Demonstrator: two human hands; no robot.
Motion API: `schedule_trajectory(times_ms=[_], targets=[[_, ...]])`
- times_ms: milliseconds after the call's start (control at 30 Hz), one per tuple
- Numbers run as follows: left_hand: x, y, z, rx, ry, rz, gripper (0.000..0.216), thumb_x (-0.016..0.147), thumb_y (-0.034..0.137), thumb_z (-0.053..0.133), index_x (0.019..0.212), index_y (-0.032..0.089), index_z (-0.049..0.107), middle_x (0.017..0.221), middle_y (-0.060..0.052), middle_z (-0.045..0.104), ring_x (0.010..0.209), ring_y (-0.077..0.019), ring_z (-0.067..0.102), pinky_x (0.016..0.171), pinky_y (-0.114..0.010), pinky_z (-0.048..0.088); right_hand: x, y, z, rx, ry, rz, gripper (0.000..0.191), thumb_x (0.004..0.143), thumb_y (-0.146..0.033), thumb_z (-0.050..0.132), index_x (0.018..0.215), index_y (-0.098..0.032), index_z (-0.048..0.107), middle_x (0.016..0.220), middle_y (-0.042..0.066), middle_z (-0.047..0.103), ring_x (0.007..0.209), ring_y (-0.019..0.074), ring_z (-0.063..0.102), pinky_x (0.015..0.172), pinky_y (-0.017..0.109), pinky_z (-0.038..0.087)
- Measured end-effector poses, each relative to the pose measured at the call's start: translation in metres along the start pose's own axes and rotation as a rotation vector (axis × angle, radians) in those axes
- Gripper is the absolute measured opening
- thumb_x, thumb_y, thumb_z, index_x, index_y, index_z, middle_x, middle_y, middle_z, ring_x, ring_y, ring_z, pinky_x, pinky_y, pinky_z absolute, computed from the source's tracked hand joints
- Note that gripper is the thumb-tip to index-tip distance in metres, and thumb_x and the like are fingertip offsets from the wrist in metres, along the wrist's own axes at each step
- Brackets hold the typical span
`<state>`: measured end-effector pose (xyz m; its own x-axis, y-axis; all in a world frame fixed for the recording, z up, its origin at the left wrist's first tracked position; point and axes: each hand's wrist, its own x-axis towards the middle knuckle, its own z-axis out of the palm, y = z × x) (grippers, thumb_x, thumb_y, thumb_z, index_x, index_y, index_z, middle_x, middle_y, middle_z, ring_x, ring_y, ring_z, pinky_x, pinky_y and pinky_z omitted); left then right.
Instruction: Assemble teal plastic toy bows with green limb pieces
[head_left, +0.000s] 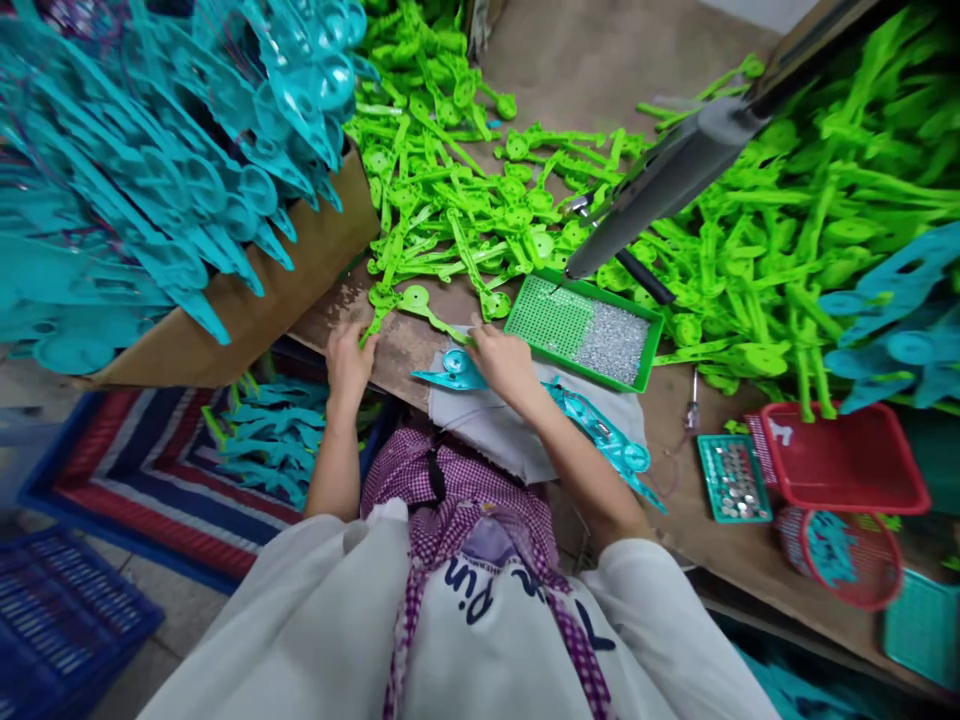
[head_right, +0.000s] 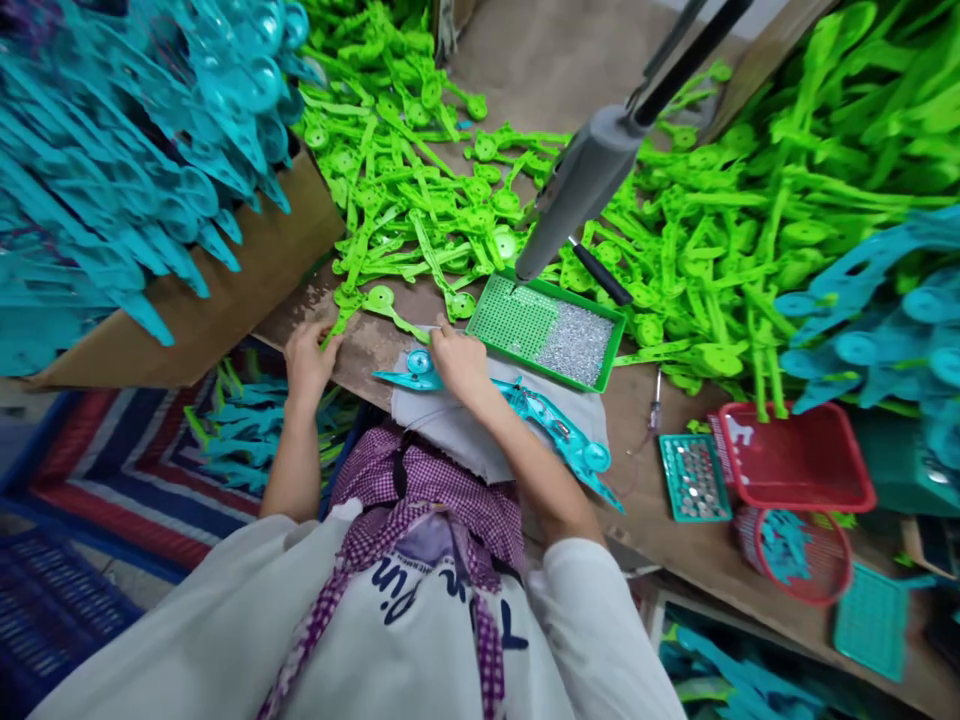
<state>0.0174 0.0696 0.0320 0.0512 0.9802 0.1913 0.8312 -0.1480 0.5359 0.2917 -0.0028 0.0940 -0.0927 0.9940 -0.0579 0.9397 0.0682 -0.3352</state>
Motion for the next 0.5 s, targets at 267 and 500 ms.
schedule_trajectory(times_ms=[267,500], targets=[[-0.024,-0.002,-0.025,0.036,0.079,-0.002,0.025,0.09,0.033,0.059,0.109,0.023,0.073,0.105,-0.009,0.072,0.095,-0.026,0.068,0.087,-0.037,0.05,0.072,-0.006,-0.009,-0.045,0.012,0.034,0.035,0.101,-0.015,0.038,0.118,-0.01,0.069,0.123,0.026,0.068,0.115,0.0378,0.064,0.098,0.055,0.046],[-0.052,0.029,-0.068,0.133,-0.047,0.308,0.025,0.101,0.032,0.054,0.117,0.025,0.072,0.111,-0.009,0.075,0.101,-0.0253,0.068,0.097,-0.043,0.036,0.037,-0.013,-0.03,0.219,0.078,-0.342,0.046,0.103,-0.029,0.046,0.148,-0.024,0.049,0.155,0.012,0.049,0.139,0.0322,0.047,0.113,0.058,0.041]])
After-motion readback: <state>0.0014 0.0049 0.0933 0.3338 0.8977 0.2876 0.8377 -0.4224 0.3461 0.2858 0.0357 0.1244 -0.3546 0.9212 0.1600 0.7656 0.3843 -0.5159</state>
